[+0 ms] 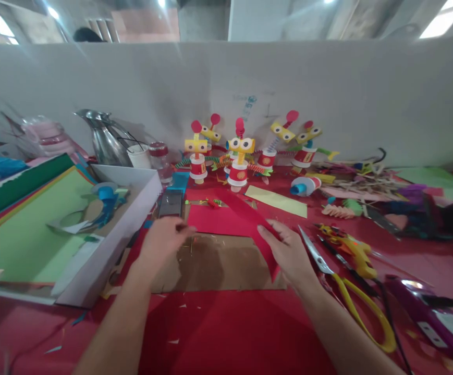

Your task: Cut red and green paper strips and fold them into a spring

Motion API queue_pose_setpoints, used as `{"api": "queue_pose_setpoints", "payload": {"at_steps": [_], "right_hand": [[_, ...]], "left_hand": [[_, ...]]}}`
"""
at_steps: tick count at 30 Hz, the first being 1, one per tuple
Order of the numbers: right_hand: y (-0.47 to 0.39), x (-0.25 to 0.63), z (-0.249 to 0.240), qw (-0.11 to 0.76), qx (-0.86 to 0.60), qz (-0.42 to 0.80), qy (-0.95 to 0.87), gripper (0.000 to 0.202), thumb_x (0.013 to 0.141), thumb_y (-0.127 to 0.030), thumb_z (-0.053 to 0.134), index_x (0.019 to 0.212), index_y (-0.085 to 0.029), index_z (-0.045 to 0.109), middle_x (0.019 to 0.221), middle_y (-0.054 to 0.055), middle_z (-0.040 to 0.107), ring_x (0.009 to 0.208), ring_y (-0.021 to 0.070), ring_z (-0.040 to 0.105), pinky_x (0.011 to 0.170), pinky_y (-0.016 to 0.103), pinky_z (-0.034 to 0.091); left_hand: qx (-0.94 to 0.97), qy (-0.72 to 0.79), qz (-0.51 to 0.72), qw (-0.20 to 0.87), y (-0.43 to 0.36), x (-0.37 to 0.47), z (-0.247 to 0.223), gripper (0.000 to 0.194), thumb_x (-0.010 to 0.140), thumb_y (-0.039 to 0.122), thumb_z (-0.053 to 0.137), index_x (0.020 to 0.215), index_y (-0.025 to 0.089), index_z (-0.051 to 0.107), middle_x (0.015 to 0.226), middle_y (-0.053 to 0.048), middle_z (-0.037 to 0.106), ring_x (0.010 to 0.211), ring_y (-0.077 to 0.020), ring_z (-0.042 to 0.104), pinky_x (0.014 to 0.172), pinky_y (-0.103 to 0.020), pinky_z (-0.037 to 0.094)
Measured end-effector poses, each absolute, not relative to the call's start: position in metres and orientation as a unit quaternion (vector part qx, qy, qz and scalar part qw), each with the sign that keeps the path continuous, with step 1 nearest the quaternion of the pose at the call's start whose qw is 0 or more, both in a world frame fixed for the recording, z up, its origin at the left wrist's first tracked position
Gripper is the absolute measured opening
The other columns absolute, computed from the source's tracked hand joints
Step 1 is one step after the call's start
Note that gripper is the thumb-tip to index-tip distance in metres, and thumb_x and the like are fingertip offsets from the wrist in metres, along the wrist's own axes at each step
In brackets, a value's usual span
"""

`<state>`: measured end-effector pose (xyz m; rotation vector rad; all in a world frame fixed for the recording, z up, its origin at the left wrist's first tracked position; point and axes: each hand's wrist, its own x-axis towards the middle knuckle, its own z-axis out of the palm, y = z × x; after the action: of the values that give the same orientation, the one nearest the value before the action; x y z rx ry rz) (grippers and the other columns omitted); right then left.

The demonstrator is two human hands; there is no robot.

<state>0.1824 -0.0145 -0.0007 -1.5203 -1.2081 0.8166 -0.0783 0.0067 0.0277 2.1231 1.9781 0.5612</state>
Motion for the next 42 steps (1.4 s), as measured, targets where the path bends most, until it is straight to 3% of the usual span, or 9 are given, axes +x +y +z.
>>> {"api": "queue_pose_setpoints", "payload": {"at_steps": [6, 14, 18, 20, 22, 27, 30, 36, 42], "right_hand": [[-0.018, 0.175, -0.011, 0.439, -0.583, 0.424, -0.537, 0.035, 0.076, -0.04, 0.062, 0.105, -0.021, 0.066, 0.116, 0.007, 0.066, 0.111, 0.0251, 0.058, 0.096, 0.042, 0.044], [-0.017, 0.174, -0.015, 0.405, -0.606, 0.346, -0.591, 0.035, 0.082, -0.039, 0.055, 0.109, -0.02, 0.065, 0.112, 0.009, 0.068, 0.106, 0.0257, 0.061, 0.091, 0.041, 0.047], [-0.032, 0.173, 0.0, 0.405, -0.545, 0.073, -0.73, 0.031, 0.088, -0.023, 0.046, 0.113, -0.026, 0.064, 0.1, 0.007, 0.068, 0.096, 0.0236, 0.059, 0.085, 0.041, 0.045], [-0.043, 0.167, 0.006, 0.339, -0.498, -0.073, -0.795, 0.036, 0.087, -0.016, 0.047, 0.118, -0.027, 0.061, 0.101, 0.008, 0.065, 0.096, 0.0248, 0.055, 0.085, 0.044, 0.04], [-0.053, 0.158, 0.006, 0.243, -0.463, -0.12, -0.844, 0.036, 0.086, -0.015, 0.049, 0.119, -0.023, 0.06, 0.1, 0.01, 0.064, 0.093, 0.025, 0.053, 0.082, 0.043, 0.038], [-0.062, 0.146, -0.012, 0.093, -0.49, -0.043, -0.866, 0.03, 0.086, -0.014, 0.049, 0.114, -0.018, 0.06, 0.095, 0.01, 0.06, 0.082, 0.0215, 0.054, 0.07, 0.035, 0.04], [-0.062, 0.154, -0.017, 0.104, -0.476, -0.028, -0.873, 0.03, 0.088, -0.015, 0.048, 0.116, -0.018, 0.057, 0.099, 0.009, 0.059, 0.085, 0.0214, 0.053, 0.072, 0.034, 0.041], [-0.062, 0.175, -0.016, 0.125, -0.42, -0.042, -0.898, 0.017, 0.089, -0.016, 0.049, 0.096, -0.017, 0.065, 0.094, 0.008, 0.061, 0.089, 0.022, 0.052, 0.077, 0.036, 0.042], [-0.055, 0.19, -0.018, 0.199, -0.469, 0.094, -0.855, 0.015, 0.088, -0.02, 0.054, 0.086, -0.022, 0.069, 0.078, 0.002, 0.062, 0.074, 0.0143, 0.055, 0.066, 0.026, 0.043]], "left_hand": [[0.736, 0.671, 0.058, 0.067, -0.011, -0.05, 0.017, 0.009, 0.075, 0.023, 0.059, 0.071, 0.018, 0.066, 0.074, -0.011, 0.07, 0.071, -0.0247, 0.066, 0.056, -0.031, 0.042], [0.671, 0.736, -0.04, 0.08, -0.011, -0.085, 0.044, 0.022, 0.075, 0.009, 0.046, 0.078, 0.015, 0.067, 0.083, -0.016, 0.069, 0.08, -0.0283, 0.065, 0.067, -0.038, 0.047], [0.631, 0.724, 0.265, -0.091, -0.022, -0.083, 0.063, 0.032, 0.078, 0.012, 0.046, 0.103, 0.022, 0.063, 0.106, -0.01, 0.064, 0.098, -0.0268, 0.059, 0.08, -0.039, 0.047], [0.641, 0.632, 0.409, -0.148, -0.027, -0.072, 0.062, 0.03, 0.082, 0.016, 0.047, 0.108, 0.022, 0.06, 0.11, -0.009, 0.062, 0.104, -0.024, 0.055, 0.088, -0.039, 0.044], [0.715, 0.534, 0.434, -0.124, -0.034, -0.057, 0.051, 0.025, 0.085, 0.019, 0.048, 0.107, 0.022, 0.06, 0.107, -0.007, 0.062, 0.104, -0.0221, 0.054, 0.092, -0.039, 0.042], [0.875, 0.448, 0.181, 0.023, -0.049, -0.029, 0.008, 0.013, 0.08, 0.021, 0.057, 0.092, 0.02, 0.063, 0.092, -0.005, 0.064, 0.091, -0.0221, 0.056, 0.081, -0.036, 0.046], [0.885, 0.452, 0.113, 0.031, -0.053, -0.022, -0.006, 0.016, 0.082, 0.013, 0.049, 0.092, 0.018, 0.06, 0.09, -0.004, 0.063, 0.086, -0.0205, 0.056, 0.073, -0.034, 0.046], [0.915, 0.394, 0.082, -0.035, -0.052, -0.018, -0.007, 0.015, 0.085, 0.014, 0.044, 0.079, 0.017, 0.058, 0.083, -0.005, 0.06, 0.082, -0.0217, 0.054, 0.072, -0.037, 0.045], [0.904, 0.413, 0.11, -0.033, -0.051, -0.017, -0.011, 0.016, 0.088, 0.018, 0.044, 0.082, 0.018, 0.058, 0.083, -0.004, 0.06, 0.081, -0.0206, 0.054, 0.07, -0.035, 0.044]]}}
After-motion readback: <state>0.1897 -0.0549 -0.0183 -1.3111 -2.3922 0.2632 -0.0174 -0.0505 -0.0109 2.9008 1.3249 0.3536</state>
